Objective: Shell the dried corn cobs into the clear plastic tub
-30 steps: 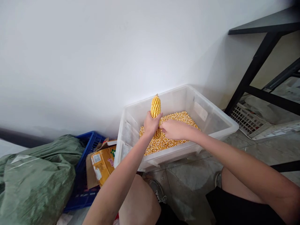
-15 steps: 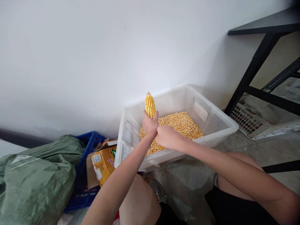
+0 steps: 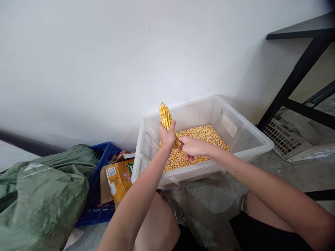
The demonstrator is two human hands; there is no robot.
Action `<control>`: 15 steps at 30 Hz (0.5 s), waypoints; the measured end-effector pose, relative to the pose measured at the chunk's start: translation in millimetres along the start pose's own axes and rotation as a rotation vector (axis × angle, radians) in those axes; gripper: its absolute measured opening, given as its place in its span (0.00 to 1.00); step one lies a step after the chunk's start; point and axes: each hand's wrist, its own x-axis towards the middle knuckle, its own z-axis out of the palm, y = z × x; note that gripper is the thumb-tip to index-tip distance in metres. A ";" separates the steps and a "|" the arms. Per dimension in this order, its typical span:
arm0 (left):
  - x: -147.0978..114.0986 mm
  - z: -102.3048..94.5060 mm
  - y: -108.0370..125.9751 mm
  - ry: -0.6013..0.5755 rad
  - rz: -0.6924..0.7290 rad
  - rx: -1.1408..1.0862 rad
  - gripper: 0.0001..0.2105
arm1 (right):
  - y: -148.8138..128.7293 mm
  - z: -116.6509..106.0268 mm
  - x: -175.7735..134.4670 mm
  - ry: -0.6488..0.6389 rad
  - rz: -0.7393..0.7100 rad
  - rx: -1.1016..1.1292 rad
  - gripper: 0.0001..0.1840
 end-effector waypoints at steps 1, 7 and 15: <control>0.6 0.5 0.5 -0.013 -0.004 -0.023 0.18 | 0.9 -10.6 -1.3 0.022 -0.006 -0.079 0.32; 0.6 4.1 2.7 -0.099 -0.103 -0.128 0.18 | 6.5 -57.5 -10.6 0.052 0.053 -0.016 0.37; -0.8 4.2 2.5 -0.206 -0.073 -0.188 0.22 | 8.2 -61.4 -13.2 0.016 0.002 0.109 0.33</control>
